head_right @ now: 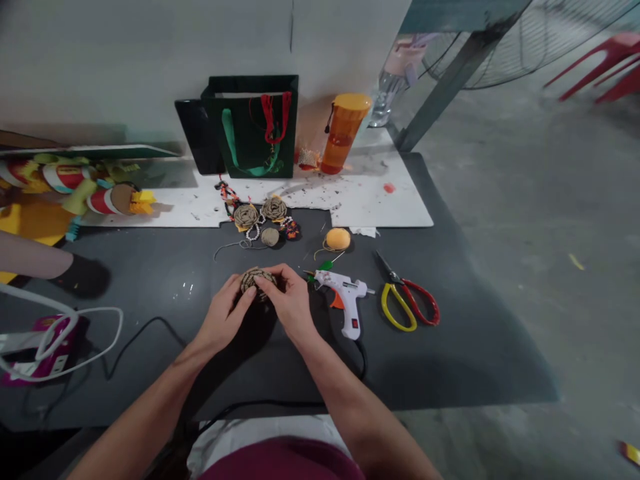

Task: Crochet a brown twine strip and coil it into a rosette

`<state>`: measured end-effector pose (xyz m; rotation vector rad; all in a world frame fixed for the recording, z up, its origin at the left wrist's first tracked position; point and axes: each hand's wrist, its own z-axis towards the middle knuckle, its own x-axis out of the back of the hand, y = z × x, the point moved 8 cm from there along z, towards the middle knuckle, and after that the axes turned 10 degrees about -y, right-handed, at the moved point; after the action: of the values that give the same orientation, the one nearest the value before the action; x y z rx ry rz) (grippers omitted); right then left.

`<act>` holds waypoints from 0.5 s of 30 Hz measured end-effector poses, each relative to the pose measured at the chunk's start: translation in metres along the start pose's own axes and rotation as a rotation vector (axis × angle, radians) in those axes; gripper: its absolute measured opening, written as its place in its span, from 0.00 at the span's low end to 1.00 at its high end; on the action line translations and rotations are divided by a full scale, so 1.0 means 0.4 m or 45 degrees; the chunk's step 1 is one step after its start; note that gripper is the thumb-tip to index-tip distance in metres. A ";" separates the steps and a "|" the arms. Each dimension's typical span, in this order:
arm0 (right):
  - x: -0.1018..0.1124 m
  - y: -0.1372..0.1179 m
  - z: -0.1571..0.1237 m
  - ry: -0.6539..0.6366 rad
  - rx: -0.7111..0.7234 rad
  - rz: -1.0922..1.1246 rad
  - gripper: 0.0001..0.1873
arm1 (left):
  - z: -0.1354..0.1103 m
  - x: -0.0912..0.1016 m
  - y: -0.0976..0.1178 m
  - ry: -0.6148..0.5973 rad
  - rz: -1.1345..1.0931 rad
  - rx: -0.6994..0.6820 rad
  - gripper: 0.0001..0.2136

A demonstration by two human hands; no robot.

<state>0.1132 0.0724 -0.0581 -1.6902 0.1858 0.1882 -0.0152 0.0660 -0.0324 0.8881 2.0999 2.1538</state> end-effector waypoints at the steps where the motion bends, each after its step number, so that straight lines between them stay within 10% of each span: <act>1: -0.002 0.001 0.001 -0.014 -0.005 -0.015 0.11 | 0.001 0.002 -0.002 0.004 -0.008 0.006 0.12; 9: -0.031 0.001 0.007 -0.220 -0.036 -0.179 0.11 | 0.009 0.015 -0.021 -0.051 -0.085 0.028 0.12; 15: -0.017 -0.008 -0.001 -0.117 -0.004 -0.283 0.10 | -0.003 0.063 0.006 0.237 0.047 0.013 0.10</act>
<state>0.1071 0.0726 -0.0533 -1.6878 -0.0715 0.0992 -0.0357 0.0743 -0.0204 0.7594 2.1937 2.3305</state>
